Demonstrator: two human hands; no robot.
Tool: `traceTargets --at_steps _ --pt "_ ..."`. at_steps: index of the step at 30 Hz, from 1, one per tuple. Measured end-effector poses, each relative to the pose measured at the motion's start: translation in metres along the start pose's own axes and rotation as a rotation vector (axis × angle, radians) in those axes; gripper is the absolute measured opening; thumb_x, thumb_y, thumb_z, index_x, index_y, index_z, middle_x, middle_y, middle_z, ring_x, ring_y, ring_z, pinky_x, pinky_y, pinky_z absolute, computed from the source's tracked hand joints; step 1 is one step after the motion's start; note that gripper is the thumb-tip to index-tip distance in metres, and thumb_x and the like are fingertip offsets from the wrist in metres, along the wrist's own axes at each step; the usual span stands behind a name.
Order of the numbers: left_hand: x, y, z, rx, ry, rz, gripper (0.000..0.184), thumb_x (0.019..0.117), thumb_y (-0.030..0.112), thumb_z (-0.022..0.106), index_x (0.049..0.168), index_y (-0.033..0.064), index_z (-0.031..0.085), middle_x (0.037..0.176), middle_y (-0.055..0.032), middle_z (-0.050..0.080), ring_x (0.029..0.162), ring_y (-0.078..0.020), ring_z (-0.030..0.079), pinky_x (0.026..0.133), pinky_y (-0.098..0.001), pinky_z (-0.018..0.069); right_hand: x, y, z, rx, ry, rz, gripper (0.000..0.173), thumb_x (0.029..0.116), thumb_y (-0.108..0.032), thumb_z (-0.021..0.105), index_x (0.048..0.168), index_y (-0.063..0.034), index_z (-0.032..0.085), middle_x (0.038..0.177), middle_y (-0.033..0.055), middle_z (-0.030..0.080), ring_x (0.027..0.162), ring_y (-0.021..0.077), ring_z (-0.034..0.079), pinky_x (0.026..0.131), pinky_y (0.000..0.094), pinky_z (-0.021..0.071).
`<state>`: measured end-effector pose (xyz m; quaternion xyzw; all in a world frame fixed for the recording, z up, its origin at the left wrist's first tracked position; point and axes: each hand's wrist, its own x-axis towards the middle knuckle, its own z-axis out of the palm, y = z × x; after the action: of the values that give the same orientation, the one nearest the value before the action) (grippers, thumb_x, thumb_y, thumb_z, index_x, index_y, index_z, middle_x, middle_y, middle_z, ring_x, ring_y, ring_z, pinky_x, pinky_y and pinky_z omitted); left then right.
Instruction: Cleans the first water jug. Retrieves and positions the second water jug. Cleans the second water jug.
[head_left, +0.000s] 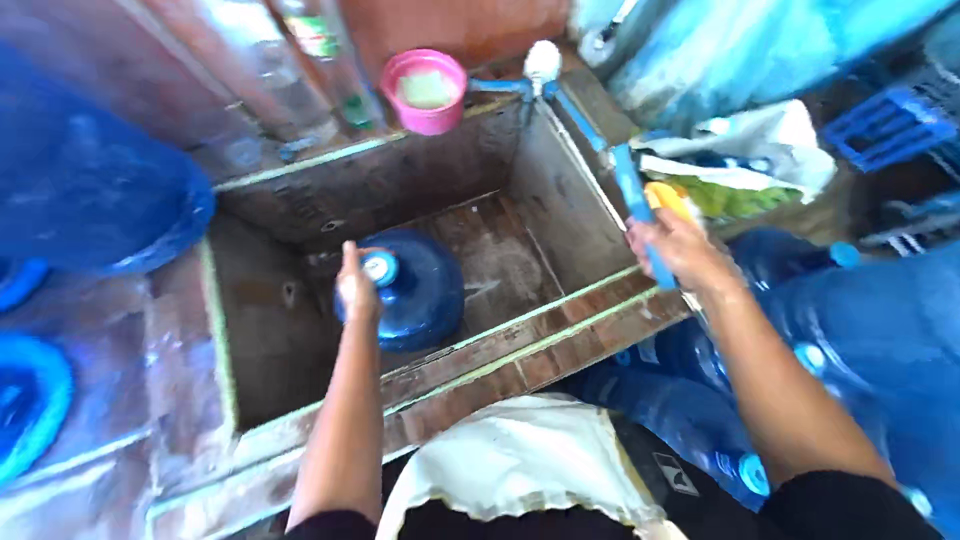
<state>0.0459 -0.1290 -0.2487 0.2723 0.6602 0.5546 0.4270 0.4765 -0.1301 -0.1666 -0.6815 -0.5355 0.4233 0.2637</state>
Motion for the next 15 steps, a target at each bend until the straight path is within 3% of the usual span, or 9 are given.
traceTargets --at_steps 2,3,5,6,7,9,11,13,15 --pt "0.007 -0.005 -0.004 -0.053 -0.017 0.019 0.076 0.1113 0.049 0.011 0.118 -0.0042 0.064 0.105 -0.0152 0.071 0.097 -0.0176 0.067 0.091 -0.0398 0.0548 0.004 -0.023 0.069 0.053 -0.307 -0.087 0.045 0.1012 -0.014 0.062 0.14 0.0004 0.046 0.083 0.0111 0.063 0.061 0.0155 0.061 0.061 0.0352 0.0566" --pt "0.008 -0.005 -0.006 -0.073 -0.029 0.036 0.081 0.1107 0.049 0.006 0.116 -0.0058 0.065 0.106 -0.0169 0.071 0.098 -0.0188 0.067 0.092 -0.0405 0.0541 0.006 -0.033 0.102 0.058 -0.454 -0.172 0.044 0.0988 -0.008 0.061 0.138 0.0044 0.047 0.087 0.0119 0.068 0.07 0.0159 0.068 0.071 0.0355 0.0604" --pt "0.009 -0.007 -0.011 -0.09 -0.076 0.089 0.089 0.1087 0.049 -0.004 0.117 -0.0075 0.064 0.111 -0.0196 0.07 0.105 -0.0212 0.066 0.097 -0.041 0.052 0.011 -0.055 0.157 -0.071 -0.658 -0.327 0.043 0.1014 -0.009 0.06 0.141 0.0042 0.051 0.107 0.0169 0.071 0.096 0.0206 0.071 0.094 0.0393 0.0572" --pt "0.008 -0.008 -0.014 -0.09 -0.1 0.114 0.092 0.1077 0.049 -0.007 0.117 -0.0082 0.064 0.113 -0.0208 0.069 0.108 -0.0223 0.065 0.099 -0.0409 0.0506 0.011 -0.067 0.179 -0.17 -0.699 -0.362 0.046 0.1041 -0.013 0.059 0.147 0.0006 0.049 0.116 0.0208 0.07 0.102 0.0253 0.07 0.097 0.0435 0.054" --pt "0.007 -0.009 -0.016 -0.086 -0.115 0.133 0.095 0.1066 0.049 -0.01 0.118 -0.0089 0.064 0.115 -0.0219 0.069 0.11 -0.0231 0.064 0.101 -0.0413 0.0493 0.012 -0.075 0.198 -0.246 -0.714 -0.392 0.049 0.1061 -0.016 0.055 0.151 -0.0016 0.046 0.119 0.0224 0.069 0.099 0.027 0.069 0.095 0.0449 0.0538" --pt "0.003 -0.008 -0.013 -0.115 -0.078 0.122 0.096 0.1058 0.05 -0.011 0.12 -0.0088 0.063 0.115 -0.0225 0.068 0.108 -0.0231 0.064 0.099 -0.0419 0.05 0.012 -0.079 0.229 -0.284 -0.646 -0.436 0.043 0.108 -0.02 0.052 0.147 -0.0005 0.051 0.1 0.0213 0.068 0.079 0.0258 0.064 0.079 0.0443 0.054" --pt "-0.004 -0.007 -0.007 -0.154 -0.035 0.077 0.092 0.1071 0.051 -0.007 0.132 -0.0105 0.056 0.131 -0.0278 0.061 0.123 -0.0278 0.059 0.108 -0.0447 0.0444 0.017 -0.076 0.252 -0.285 -0.497 -0.497 0.039 0.1054 -0.023 0.057 0.133 0.004 0.061 0.096 0.0252 0.071 0.082 0.0348 0.07 0.081 0.0543 0.0559" --pt "-0.002 -0.017 -0.002 -0.172 -0.035 0.055 0.088 0.1077 0.052 -0.004 0.144 -0.0105 0.046 0.147 -0.0297 0.051 0.138 -0.0319 0.05 0.116 -0.0467 0.0375 0.028 -0.07 0.27 -0.295 -0.398 -0.536 0.038 0.1035 -0.027 0.062 0.121 0.0067 0.067 0.094 0.0265 0.071 0.082 0.0385 0.071 0.081 0.058 0.0563" --pt "0.005 -0.024 0.001 -0.163 -0.022 0.08 0.087 0.1082 0.05 -0.004 0.142 -0.0116 0.048 0.143 -0.0307 0.053 0.136 -0.0324 0.051 0.115 -0.0458 0.0384 0.037 -0.065 0.279 -0.294 -0.343 -0.563 0.036 0.1018 -0.027 0.065 0.114 0.0069 0.07 0.091 0.0257 0.072 0.081 0.0378 0.072 0.079 0.0579 0.057"
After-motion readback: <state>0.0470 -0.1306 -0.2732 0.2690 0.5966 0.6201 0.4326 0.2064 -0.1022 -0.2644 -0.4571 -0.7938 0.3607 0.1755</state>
